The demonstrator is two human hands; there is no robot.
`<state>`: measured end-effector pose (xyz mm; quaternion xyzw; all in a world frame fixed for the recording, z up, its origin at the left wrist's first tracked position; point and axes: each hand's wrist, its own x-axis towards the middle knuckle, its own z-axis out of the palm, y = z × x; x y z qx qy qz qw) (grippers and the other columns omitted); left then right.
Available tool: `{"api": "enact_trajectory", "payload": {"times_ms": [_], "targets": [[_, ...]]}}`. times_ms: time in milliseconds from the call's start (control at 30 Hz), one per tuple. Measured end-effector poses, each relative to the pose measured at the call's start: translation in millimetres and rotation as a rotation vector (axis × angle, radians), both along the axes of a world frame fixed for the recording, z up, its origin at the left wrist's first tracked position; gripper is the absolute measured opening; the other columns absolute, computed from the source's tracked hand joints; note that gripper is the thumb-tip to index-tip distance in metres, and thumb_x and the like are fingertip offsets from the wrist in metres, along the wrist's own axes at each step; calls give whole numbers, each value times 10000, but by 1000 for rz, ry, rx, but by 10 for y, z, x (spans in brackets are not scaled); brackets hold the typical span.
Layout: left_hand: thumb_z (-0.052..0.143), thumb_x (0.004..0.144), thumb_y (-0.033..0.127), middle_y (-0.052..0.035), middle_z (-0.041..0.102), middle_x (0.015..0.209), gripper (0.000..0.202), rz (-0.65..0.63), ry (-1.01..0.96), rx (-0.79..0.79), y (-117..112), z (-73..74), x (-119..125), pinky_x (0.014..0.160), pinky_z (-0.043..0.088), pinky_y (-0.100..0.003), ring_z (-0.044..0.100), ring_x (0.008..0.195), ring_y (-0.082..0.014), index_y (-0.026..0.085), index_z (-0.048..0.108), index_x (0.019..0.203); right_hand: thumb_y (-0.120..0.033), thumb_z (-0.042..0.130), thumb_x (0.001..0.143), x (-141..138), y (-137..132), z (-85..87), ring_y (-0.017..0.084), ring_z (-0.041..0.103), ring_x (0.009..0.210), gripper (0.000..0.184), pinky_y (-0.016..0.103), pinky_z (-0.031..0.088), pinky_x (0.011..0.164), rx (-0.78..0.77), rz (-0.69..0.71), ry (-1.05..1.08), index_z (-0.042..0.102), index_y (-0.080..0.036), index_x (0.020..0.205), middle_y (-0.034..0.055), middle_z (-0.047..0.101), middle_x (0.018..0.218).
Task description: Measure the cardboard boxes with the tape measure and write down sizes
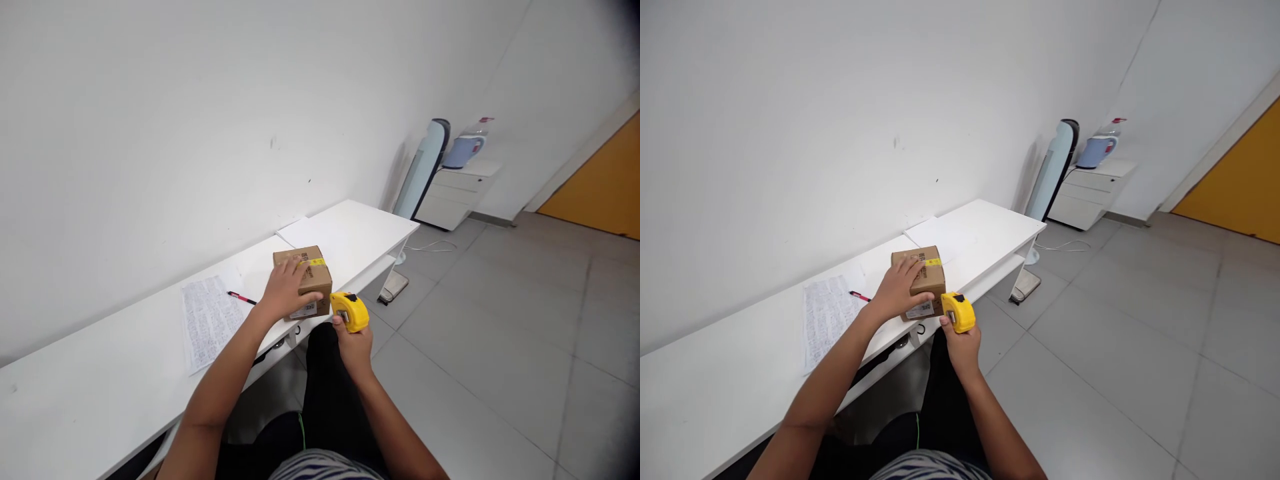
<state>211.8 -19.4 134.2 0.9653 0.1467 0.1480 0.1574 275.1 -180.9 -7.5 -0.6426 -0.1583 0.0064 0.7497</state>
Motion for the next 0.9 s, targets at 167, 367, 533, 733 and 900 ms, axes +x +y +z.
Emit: {"api": "enact_trajectory", "payload": {"times_ms": [167, 367, 533, 733, 900], "targets": [[724, 816, 603, -113, 302, 1693, 943, 147, -116, -122, 413, -299, -485, 1276, 243, -515, 265, 1569, -346, 246, 341, 1600, -571, 795, 731, 126, -78, -56, 168, 639, 687, 550, 333, 567, 661, 55, 67, 219, 619, -191, 1088, 22, 698, 875], [689, 852, 591, -160, 272, 1693, 931, 416, -442, -255, 160, -836, -808, 1269, 256, -547, 235, 1579, -343, 243, 268, 1606, -456, 907, 596, 520, 52, 105, 153, 620, 816, 668, 321, 531, 762, 178, 136, 201, 555, -216, 1111, 4, 665, 976], [630, 900, 537, -214, 313, 1645, 874, 470, -507, -397, -179, -1221, -560, 1214, 337, -579, 314, 1539, -360, 215, 211, 1596, -433, 906, 603, 512, 314, 440, 171, 620, 908, 672, 336, 529, 830, 169, 279, 54, 532, -233, 1125, 12, 652, 1022], [621, 867, 594, -235, 397, 1557, 772, 519, -631, -383, -432, -1017, -628, 1202, 321, -574, 359, 1483, -372, 153, 402, 1461, -432, 909, 607, 555, 275, 706, 198, 632, 931, 625, 354, 551, 827, 22, 582, -56, 575, -247, 1100, 21, 673, 1030], [470, 919, 720, -78, 707, 998, 536, 206, -323, -907, -522, -436, -902, 825, 531, -371, 663, 868, -199, 213, 579, 1051, -358, 917, 644, 612, 55, 1024, 225, 666, 984, 483, 373, 562, 846, -145, 1155, -222, 686, -249, 1053, 53, 703, 1101]]}}
